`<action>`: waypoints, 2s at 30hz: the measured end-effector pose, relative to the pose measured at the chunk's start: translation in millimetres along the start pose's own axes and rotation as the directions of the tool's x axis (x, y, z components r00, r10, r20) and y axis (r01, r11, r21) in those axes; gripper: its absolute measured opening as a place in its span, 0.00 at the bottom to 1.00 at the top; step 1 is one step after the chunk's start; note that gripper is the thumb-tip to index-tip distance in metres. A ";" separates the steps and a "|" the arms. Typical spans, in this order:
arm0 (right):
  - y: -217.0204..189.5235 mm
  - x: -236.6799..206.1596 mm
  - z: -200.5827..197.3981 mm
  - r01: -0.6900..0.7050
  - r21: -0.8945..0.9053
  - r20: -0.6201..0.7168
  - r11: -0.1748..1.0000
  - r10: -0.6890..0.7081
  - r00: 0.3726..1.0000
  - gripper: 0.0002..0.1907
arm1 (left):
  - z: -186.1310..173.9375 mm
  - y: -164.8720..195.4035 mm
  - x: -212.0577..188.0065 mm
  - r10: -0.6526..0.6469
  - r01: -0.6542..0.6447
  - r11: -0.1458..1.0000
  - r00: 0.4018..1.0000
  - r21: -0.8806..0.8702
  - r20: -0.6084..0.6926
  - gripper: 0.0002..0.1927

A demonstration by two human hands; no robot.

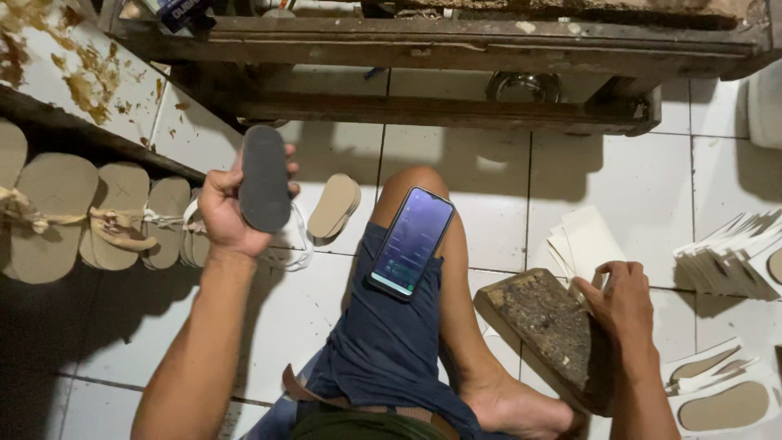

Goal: The person sits on the floor and attaches white paper sheets to cardboard shoe insole boards, pressing the paper over the insole and peeling off the excess. They work one insole at a time, setting finished pieces aside and reaching for the next insole and paper sheet.

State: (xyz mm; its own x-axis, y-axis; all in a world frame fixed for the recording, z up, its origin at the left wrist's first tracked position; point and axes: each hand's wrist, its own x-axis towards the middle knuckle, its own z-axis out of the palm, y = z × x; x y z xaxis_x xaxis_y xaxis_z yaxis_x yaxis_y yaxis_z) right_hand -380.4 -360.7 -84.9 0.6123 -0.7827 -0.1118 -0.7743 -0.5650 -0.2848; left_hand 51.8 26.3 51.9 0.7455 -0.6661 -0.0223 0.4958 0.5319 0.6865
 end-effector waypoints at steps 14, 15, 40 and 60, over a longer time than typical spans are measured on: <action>22.6 -2.9 11.0 0.049 0.238 -0.114 0.970 -0.022 0.993 0.08 | 135.6 -106.2 -23.5 -0.321 0.441 0.827 0.879 -0.349 0.351 0.47; 21.1 -4.3 8.0 0.054 0.250 -0.118 0.967 -0.025 0.993 0.08 | 142.4 -114.7 -26.8 -0.343 0.472 0.808 0.863 -0.352 0.370 0.47; 32.7 -52.4 -38.8 0.022 0.927 -0.223 0.374 0.505 0.833 0.14 | 188.1 -256.5 -77.6 -0.658 0.576 0.729 0.739 0.369 0.144 0.18; -51.8 -181.1 -8.8 -0.112 0.788 -0.109 0.605 0.317 0.942 0.15 | 141.1 -328.4 -75.6 -0.738 0.729 0.563 0.655 0.389 -0.162 0.15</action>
State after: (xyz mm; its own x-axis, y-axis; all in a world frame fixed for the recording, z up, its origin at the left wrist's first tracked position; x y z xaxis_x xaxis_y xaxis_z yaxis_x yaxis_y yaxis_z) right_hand -452.6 -192.0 -41.5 0.3138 -0.9451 -0.0914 -0.4114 -0.0486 -0.9102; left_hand -230.2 -171.8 -69.3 0.1946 -0.7445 -0.6386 0.6495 -0.3900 0.6527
